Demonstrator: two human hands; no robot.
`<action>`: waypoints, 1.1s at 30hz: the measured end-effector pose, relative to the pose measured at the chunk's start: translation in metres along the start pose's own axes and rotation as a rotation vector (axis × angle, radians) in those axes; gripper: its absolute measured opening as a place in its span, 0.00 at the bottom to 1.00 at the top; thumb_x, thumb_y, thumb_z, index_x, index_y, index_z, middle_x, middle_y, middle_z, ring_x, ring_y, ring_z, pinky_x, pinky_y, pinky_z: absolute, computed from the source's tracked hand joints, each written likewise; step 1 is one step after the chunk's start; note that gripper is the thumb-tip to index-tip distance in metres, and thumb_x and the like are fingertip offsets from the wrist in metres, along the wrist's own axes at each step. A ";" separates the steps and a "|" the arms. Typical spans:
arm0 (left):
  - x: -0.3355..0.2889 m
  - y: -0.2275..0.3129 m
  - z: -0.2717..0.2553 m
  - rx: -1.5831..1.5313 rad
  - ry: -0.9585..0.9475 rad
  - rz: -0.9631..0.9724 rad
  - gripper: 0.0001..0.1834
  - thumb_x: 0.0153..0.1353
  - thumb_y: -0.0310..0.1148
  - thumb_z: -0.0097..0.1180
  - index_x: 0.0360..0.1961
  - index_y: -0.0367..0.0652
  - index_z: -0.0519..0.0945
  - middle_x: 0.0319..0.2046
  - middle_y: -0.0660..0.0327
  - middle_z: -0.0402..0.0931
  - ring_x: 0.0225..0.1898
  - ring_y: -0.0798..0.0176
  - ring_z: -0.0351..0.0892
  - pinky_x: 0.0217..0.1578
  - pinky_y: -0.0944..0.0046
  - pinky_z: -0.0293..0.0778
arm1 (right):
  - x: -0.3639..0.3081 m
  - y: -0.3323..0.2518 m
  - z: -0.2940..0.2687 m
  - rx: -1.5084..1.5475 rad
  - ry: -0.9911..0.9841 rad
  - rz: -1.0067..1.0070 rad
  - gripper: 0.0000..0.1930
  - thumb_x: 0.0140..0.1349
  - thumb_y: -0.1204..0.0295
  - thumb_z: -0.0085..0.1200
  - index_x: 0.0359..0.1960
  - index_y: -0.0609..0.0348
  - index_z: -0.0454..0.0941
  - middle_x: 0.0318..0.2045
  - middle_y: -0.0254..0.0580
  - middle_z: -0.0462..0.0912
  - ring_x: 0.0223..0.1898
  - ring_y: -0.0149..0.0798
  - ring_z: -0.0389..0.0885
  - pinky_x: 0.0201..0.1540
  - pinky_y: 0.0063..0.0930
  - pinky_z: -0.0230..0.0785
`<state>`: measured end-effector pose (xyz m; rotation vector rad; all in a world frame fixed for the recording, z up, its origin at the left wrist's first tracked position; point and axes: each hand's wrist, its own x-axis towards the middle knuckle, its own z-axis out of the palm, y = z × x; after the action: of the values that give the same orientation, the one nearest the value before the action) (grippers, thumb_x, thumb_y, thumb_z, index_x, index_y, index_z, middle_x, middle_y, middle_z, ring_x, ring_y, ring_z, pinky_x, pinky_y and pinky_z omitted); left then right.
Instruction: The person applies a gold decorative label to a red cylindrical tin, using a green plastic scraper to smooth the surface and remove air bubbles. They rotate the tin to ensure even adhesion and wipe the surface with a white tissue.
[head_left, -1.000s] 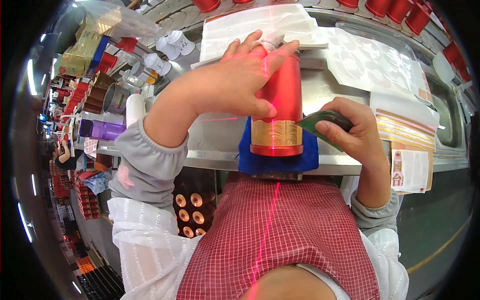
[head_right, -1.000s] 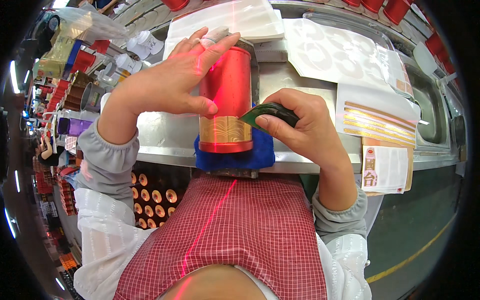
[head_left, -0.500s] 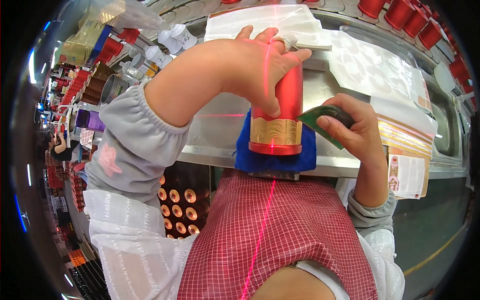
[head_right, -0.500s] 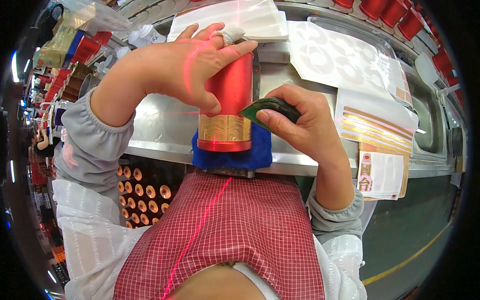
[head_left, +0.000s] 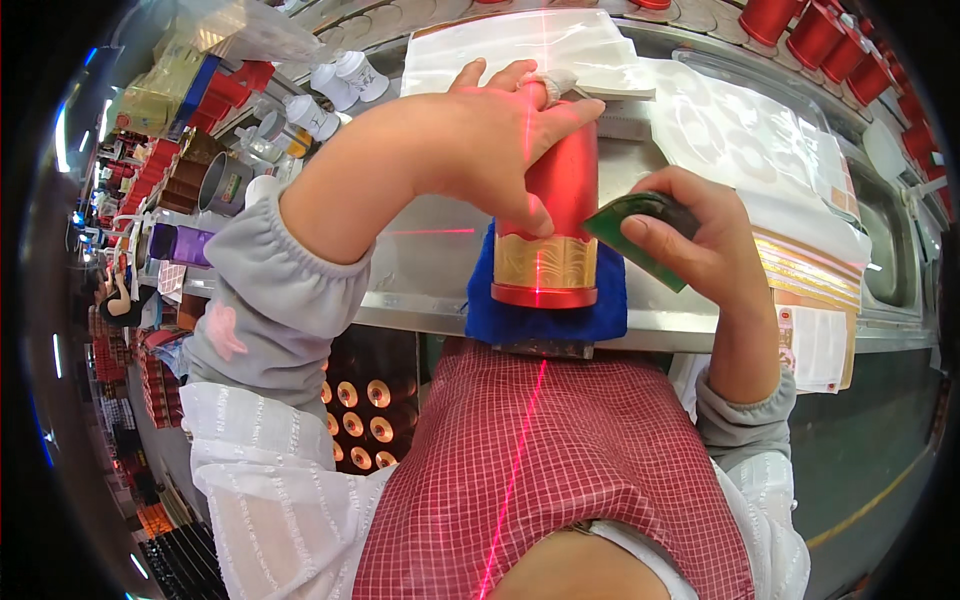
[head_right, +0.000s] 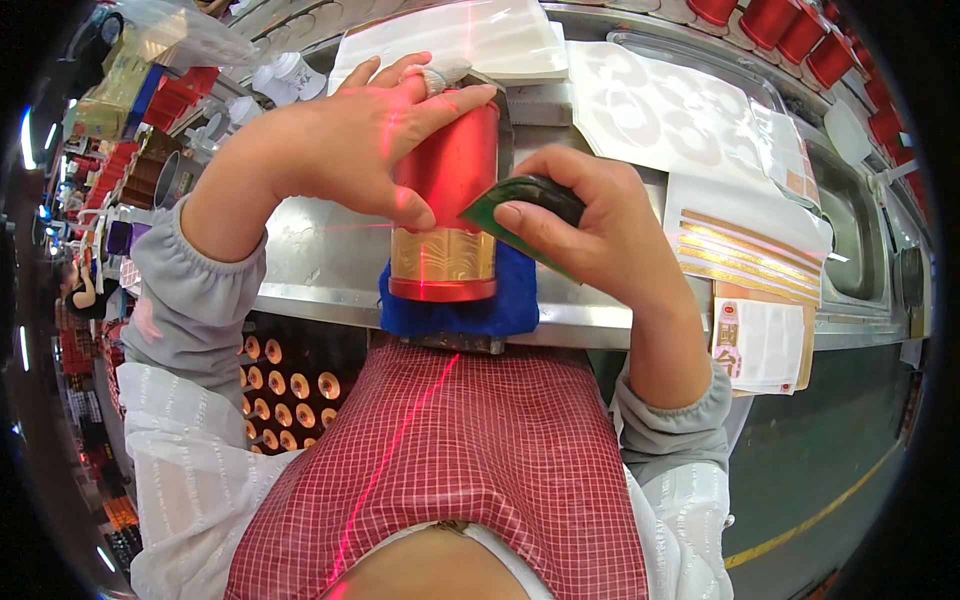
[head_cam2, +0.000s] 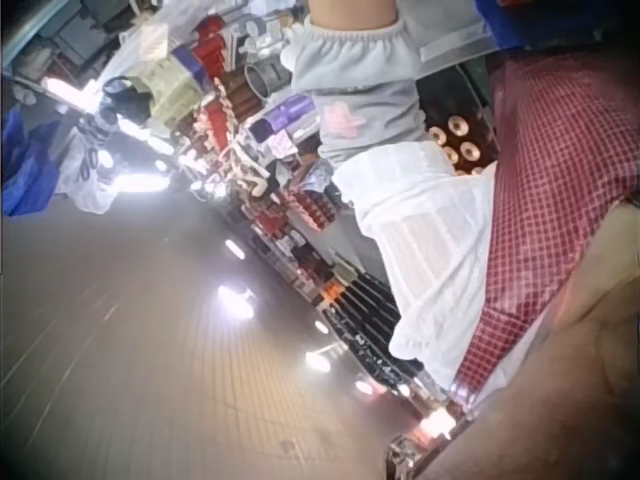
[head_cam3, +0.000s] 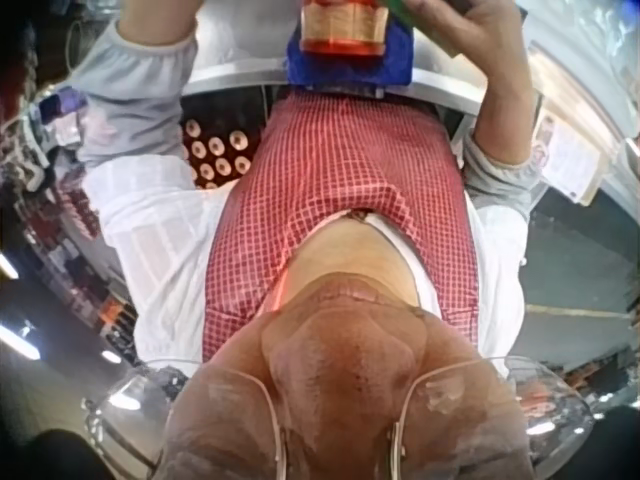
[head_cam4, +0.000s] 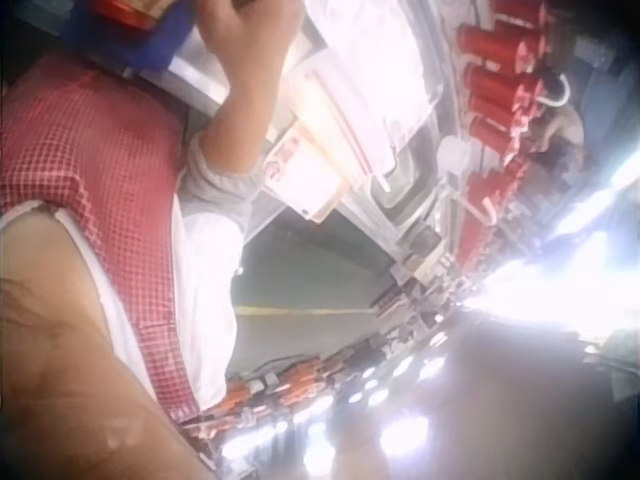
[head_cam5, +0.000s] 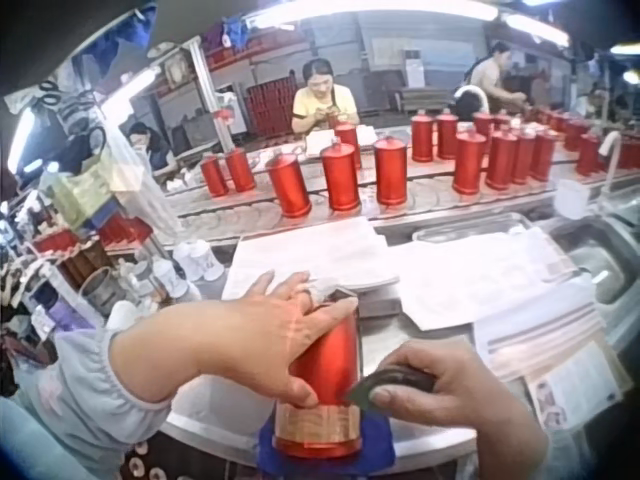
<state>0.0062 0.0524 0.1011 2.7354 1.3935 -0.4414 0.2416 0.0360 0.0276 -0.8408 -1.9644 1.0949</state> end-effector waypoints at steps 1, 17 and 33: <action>-0.003 -0.001 0.003 -0.021 0.021 0.000 0.59 0.41 0.53 0.67 0.72 0.45 0.51 0.61 0.35 0.62 0.68 0.31 0.53 0.66 0.41 0.50 | 0.005 -0.001 0.000 -0.013 -0.020 -0.021 0.12 0.56 0.68 0.63 0.35 0.64 0.79 0.22 0.37 0.78 0.24 0.26 0.74 0.28 0.23 0.68; -0.041 0.024 0.077 -0.684 0.599 0.128 0.13 0.57 0.37 0.61 0.39 0.44 0.76 0.67 0.42 0.54 0.69 0.38 0.50 0.67 0.48 0.47 | 0.010 0.006 -0.004 0.063 -0.085 0.012 0.12 0.60 0.68 0.60 0.41 0.63 0.78 0.29 0.35 0.81 0.30 0.26 0.75 0.34 0.24 0.70; -0.037 0.042 0.110 -0.969 0.775 0.040 0.09 0.63 0.36 0.58 0.36 0.44 0.74 0.64 0.46 0.61 0.65 0.41 0.54 0.65 0.48 0.47 | -0.022 0.028 0.057 -0.106 0.178 -0.030 0.34 0.62 0.58 0.58 0.64 0.65 0.63 0.60 0.63 0.69 0.63 0.56 0.68 0.63 0.40 0.61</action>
<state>-0.0061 -0.0194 0.0018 2.0852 1.1424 1.1090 0.2114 0.0068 -0.0251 -0.9290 -1.8927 0.8737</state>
